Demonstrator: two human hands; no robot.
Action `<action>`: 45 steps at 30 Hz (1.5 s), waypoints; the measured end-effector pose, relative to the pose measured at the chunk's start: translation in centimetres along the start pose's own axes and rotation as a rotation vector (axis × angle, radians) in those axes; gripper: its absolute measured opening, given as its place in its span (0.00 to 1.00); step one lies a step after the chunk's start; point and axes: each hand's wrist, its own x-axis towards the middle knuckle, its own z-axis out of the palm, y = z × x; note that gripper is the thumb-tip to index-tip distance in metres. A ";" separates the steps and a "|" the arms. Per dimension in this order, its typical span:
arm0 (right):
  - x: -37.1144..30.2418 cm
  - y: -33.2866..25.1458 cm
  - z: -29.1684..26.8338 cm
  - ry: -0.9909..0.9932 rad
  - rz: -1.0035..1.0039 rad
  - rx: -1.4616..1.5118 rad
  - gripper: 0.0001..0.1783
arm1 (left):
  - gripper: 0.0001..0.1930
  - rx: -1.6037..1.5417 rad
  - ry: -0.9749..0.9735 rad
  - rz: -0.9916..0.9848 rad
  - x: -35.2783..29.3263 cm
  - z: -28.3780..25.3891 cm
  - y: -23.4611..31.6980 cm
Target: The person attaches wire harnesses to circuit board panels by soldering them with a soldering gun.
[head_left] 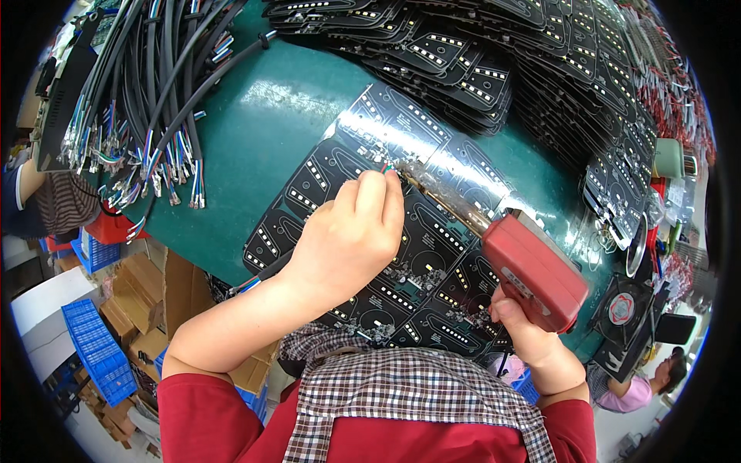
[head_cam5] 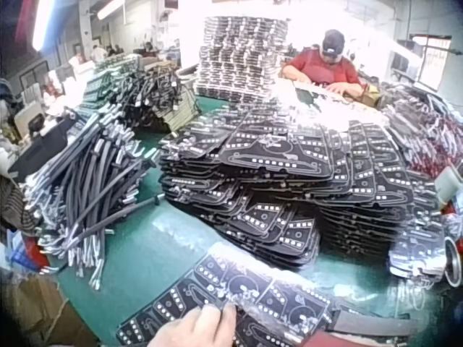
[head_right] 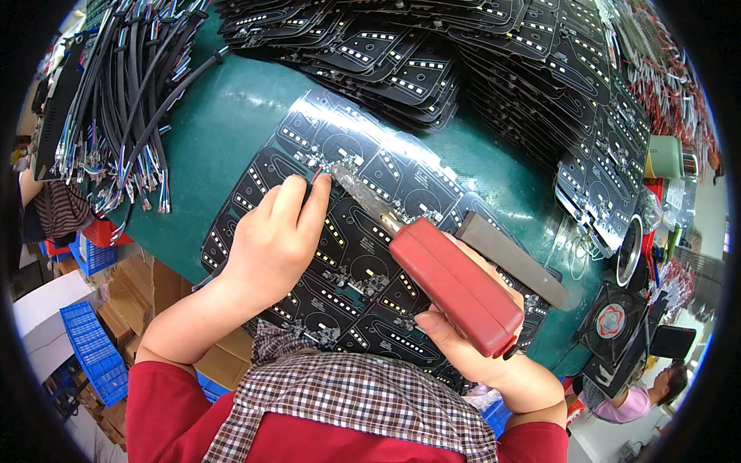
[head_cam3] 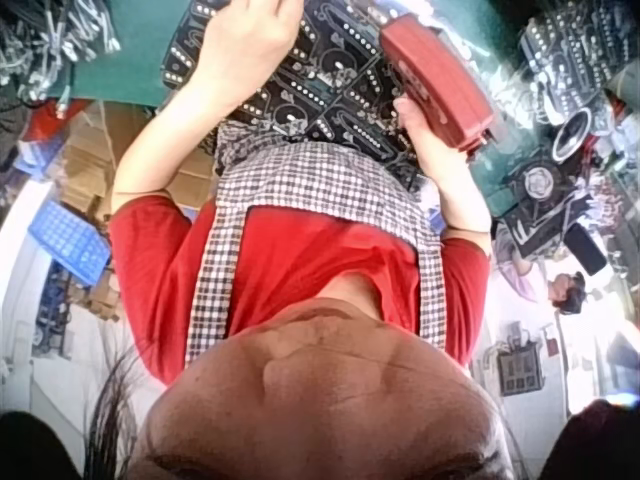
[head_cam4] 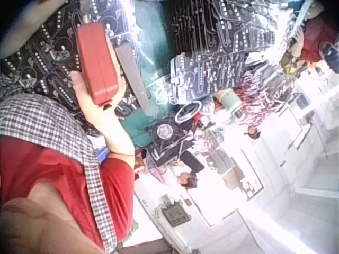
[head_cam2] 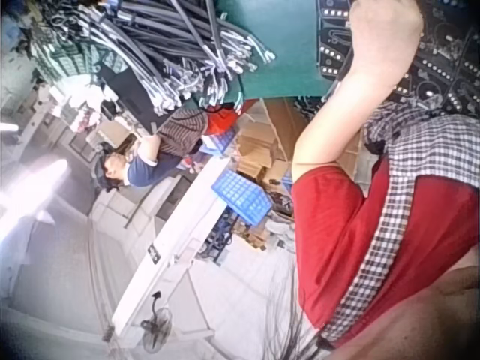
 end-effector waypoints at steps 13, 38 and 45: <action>-1.0 -0.5 0.2 -0.004 -0.061 0.081 0.31 | 0.13 0.065 0.000 0.022 0.0 0.1 0.1; -1.4 0.1 0.9 0.025 -0.093 0.139 0.27 | 0.15 -0.060 0.028 0.021 0.2 0.9 0.2; -4.3 0.3 1.1 0.353 -0.333 0.183 0.33 | 0.16 -0.112 -0.137 -0.094 0.3 0.3 0.7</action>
